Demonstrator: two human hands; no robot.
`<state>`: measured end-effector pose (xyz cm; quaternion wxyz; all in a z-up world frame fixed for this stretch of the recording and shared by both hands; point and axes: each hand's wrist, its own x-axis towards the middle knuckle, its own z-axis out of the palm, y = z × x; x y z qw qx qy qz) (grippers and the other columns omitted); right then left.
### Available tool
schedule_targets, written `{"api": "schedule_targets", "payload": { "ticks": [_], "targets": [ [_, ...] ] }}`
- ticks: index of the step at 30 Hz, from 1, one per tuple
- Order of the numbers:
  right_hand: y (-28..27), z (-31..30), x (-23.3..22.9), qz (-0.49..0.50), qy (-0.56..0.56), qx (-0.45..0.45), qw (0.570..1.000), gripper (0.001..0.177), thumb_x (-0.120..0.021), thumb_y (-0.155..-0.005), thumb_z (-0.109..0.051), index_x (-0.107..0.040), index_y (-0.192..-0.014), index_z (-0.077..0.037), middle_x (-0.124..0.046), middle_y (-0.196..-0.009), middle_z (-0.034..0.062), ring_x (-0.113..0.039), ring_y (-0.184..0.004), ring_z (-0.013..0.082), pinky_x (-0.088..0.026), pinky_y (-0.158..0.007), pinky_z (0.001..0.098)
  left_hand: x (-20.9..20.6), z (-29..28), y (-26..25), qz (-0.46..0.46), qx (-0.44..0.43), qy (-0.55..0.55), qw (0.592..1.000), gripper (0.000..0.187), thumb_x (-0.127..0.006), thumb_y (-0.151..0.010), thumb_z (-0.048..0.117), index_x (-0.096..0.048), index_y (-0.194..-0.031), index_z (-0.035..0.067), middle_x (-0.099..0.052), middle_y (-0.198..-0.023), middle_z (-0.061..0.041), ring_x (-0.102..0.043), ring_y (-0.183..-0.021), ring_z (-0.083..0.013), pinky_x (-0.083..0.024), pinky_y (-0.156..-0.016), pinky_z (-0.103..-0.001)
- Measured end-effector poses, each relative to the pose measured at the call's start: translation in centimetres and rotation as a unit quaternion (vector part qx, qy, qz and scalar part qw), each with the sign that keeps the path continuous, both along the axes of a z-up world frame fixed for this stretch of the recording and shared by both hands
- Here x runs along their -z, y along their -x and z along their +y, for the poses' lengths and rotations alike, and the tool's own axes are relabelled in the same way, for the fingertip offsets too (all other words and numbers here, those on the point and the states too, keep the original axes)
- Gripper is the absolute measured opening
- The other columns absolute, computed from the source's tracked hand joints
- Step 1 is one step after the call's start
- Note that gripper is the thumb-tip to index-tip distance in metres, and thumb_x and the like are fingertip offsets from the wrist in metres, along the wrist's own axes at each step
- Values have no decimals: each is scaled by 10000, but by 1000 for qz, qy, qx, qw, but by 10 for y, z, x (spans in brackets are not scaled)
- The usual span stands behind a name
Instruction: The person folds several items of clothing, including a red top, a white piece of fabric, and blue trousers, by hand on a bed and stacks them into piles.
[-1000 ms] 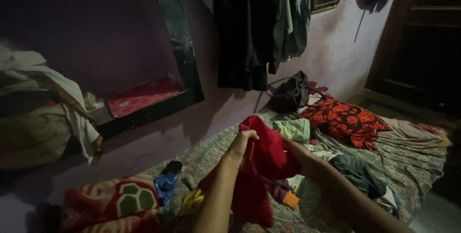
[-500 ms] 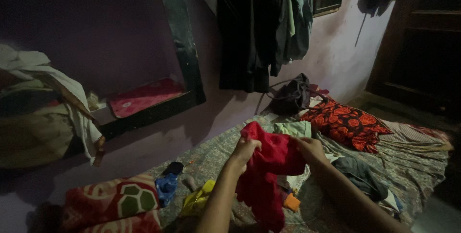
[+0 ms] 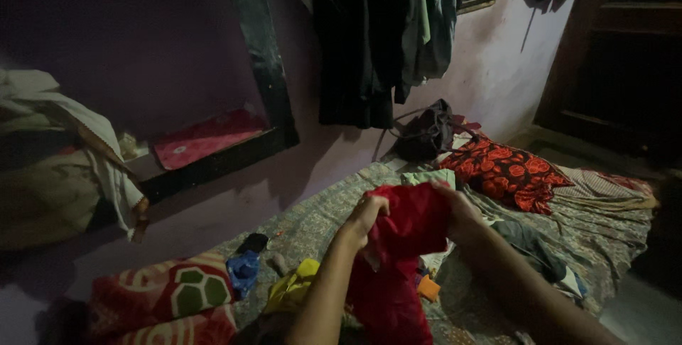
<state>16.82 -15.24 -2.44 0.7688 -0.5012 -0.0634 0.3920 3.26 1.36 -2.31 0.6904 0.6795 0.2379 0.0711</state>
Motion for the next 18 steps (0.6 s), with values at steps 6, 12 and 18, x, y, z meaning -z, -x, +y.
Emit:
{"api": "schedule_targets", "payload": {
  "ticks": [6,12,18],
  "targets": [
    [13,-21,-40,-178,179,-84,964,691,-604,-937,-397,-405,-1585,-264,-597,-1392,288,-654,-1168,472,-494,-914,591,14,19,12,27,-78,-149,985,88,-573,-750,124,-585,-665,145,-575,-670,-22,-562,-651,-174,-515,-759,-368],
    [-11,-23,-40,-278,137,-45,950,611,-636,-910,-253,-484,-1500,-202,-677,-1347,188,-716,-1107,322,-605,-911,492,61,49,3,103,-60,-197,973,172,-516,-870,21,-677,-919,-13,-649,-811,-117,-584,-698,-219,-493,-605,-354],
    [-22,-44,-43,-246,153,53,956,535,-617,-949,-107,-503,-1470,-146,-643,-1296,191,-706,-1082,351,-609,-913,504,45,44,18,24,-68,98,993,351,-317,-1043,124,-571,-1272,46,-691,-1257,-226,-742,-1069,-330,-579,-931,-488]
  ]
}}
